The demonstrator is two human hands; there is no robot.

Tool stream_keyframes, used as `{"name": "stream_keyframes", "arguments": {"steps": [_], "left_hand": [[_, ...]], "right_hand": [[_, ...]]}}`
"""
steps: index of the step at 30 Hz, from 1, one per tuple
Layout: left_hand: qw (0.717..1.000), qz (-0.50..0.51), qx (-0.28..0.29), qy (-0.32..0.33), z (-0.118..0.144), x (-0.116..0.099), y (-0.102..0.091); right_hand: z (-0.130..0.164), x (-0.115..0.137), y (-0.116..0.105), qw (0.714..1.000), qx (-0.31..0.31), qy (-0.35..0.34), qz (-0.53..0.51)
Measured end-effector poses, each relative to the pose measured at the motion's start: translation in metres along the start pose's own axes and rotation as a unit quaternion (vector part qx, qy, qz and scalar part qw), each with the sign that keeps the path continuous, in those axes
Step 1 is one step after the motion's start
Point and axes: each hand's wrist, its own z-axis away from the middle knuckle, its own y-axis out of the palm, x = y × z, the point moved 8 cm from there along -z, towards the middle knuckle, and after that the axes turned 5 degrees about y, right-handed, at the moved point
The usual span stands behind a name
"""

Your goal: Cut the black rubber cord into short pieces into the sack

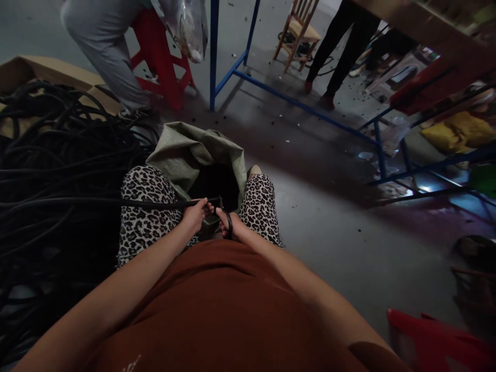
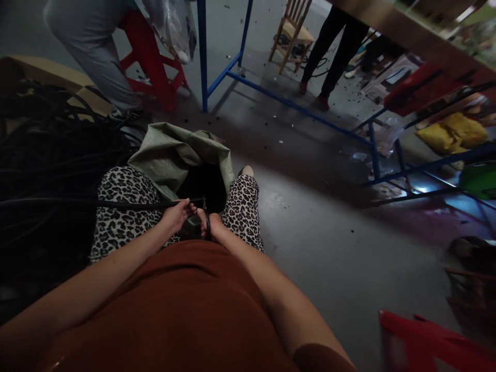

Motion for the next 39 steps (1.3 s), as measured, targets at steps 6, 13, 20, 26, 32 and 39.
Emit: {"name": "stream_keyframes", "arguments": {"steps": [6,13,20,26,32,39], "left_hand": [[1.000,-0.012,-0.008,-0.011,-0.004,0.005,-0.005],[1.000,-0.006,-0.013,-0.012,-0.004,0.005,-0.006],[1.000,0.007,-0.011,0.012,-0.007,-0.002,-0.003],[1.000,0.005,0.003,0.024,-0.007,-0.004,-0.001],[1.000,-0.009,0.008,0.019,-0.004,-0.004,0.002],[1.000,-0.012,0.005,0.012,-0.003,-0.002,0.000]], "right_hand": [[0.008,0.005,-0.001,0.999,-0.012,0.005,0.046],[0.013,0.005,-0.002,0.999,-0.008,0.018,0.026],[0.009,-0.010,0.001,0.997,0.044,0.055,-0.012],[0.007,-0.012,0.004,0.996,0.057,0.068,0.003],[0.010,-0.007,0.004,0.997,0.047,0.057,0.003],[0.014,-0.005,0.003,0.997,0.047,0.064,-0.007]]}}
